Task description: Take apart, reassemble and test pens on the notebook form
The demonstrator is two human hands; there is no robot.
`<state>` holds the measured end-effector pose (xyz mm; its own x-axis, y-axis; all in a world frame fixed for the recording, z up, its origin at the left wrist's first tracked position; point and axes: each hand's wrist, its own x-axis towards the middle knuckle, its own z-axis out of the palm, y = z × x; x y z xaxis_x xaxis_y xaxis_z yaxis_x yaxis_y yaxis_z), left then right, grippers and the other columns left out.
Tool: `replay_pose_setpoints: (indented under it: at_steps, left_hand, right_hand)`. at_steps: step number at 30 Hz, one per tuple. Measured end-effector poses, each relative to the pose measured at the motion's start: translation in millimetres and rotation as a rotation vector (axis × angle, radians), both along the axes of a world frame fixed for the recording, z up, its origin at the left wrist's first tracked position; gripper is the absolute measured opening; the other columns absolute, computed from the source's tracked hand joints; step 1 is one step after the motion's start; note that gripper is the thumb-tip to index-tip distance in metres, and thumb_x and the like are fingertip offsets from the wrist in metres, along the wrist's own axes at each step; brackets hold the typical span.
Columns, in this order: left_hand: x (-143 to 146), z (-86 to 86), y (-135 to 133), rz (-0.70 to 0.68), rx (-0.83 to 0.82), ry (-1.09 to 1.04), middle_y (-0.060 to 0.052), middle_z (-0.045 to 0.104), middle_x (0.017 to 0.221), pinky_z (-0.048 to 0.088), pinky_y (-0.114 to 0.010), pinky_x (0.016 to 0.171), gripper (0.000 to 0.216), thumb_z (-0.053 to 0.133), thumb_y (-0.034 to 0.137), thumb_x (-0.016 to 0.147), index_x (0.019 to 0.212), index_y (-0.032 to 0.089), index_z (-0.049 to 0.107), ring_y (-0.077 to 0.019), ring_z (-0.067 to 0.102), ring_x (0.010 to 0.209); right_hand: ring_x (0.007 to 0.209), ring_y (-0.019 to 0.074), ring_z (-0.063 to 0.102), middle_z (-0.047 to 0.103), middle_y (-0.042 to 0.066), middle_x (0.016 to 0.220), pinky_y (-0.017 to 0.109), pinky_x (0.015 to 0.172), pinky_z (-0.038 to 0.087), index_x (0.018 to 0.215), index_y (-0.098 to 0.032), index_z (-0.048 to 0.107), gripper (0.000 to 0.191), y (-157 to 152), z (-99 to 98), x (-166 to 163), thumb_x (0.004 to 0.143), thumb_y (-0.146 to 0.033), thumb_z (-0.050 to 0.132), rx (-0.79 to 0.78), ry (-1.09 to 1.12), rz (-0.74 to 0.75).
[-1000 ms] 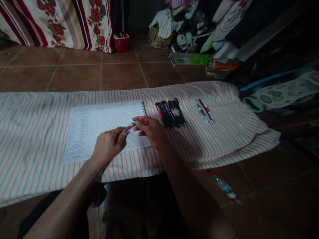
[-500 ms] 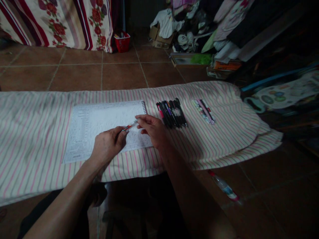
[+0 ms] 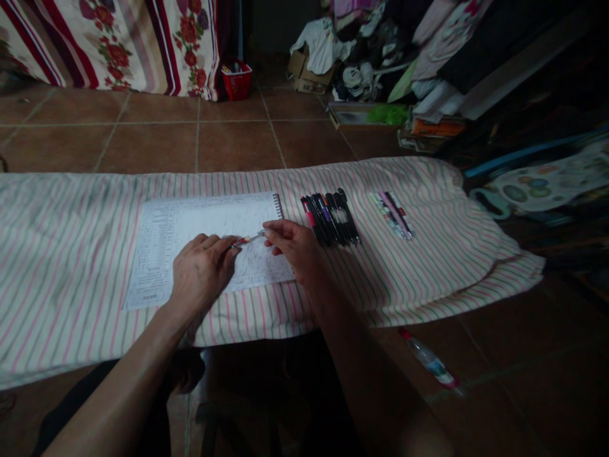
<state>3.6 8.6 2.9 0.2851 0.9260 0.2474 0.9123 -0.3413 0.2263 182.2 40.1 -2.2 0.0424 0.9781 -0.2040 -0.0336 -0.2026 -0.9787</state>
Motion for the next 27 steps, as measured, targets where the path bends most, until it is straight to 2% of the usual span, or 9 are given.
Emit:
replay_pose_setpoints:
  at_steps: [3, 11, 17, 23, 27]
  left_hand:
    - [-2, -1.0, 1, -0.008, 0.036, 0.009, -0.006, 0.07, 0.088, 0.044, -0.035, 0.073, 0.037, 0.04, 0.037, 0.093, 0.118, 0.019, 0.061, -0.0234, 0.058, 0.082]
    - [3, -5.1, 2, -0.057, 0.034, -0.048, -0.01, 0.064, 0.088, 0.047, -0.033, 0.074, 0.029, 0.04, 0.024, 0.091, 0.107, 0.01, 0.06, -0.0221, 0.057, 0.082]
    - [5, -5.3, 1, -0.082, 0.007, -0.109, -0.007, 0.062, 0.085, 0.047, -0.03, 0.069, 0.035, 0.04, 0.02, 0.089, 0.119, 0.015, 0.058, -0.0189, 0.058, 0.077]
    - [6, -5.5, 0, 0.023, -0.029, -0.145, -0.004, 0.066, 0.087, 0.043, -0.027, 0.059, 0.034, 0.045, 0.04, 0.091, 0.11, 0.02, 0.066, -0.0174, 0.062, 0.073]
    - [8, -7.2, 1, 0.057, -0.034, -0.165, -0.005, 0.067, 0.086, 0.043, -0.026, 0.057, 0.034, 0.043, 0.038, 0.093, 0.104, 0.018, 0.068, -0.0172, 0.063, 0.071]
  right_hand:
    - [0.056, 0.0082, 0.06, 0.065, -0.002, 0.067, 0.017, 0.045, 0.042, 0.082, -0.017, 0.066, 0.015, -1, -1.8, -1, 0.068, -0.022, 0.066, 0.013, -0.011, 0.012]
    - [0.06, 0.011, 0.063, 0.066, 0.0, 0.067, 0.019, 0.047, 0.045, 0.08, -0.018, 0.065, 0.016, -2, -8.8, -4, 0.072, -0.032, 0.065, 0.063, -0.07, 0.071]
    - [0.059, 0.0097, 0.062, 0.066, -0.001, 0.069, 0.017, 0.046, 0.045, 0.082, -0.018, 0.066, 0.012, -2, -10.9, -5, 0.072, -0.025, 0.063, 0.117, -0.059, 0.095]
    - [0.06, 0.0106, 0.063, 0.065, -0.002, 0.065, 0.018, 0.047, 0.047, 0.082, -0.018, 0.066, 0.012, -3, -7.9, -7, 0.072, -0.021, 0.062, 0.089, -0.072, 0.119]
    - [0.061, 0.011, 0.064, 0.065, -0.002, 0.066, 0.019, 0.049, 0.048, 0.083, -0.018, 0.066, 0.013, -4, -7.5, -6, 0.071, -0.022, 0.063, 0.08, -0.071, 0.144]
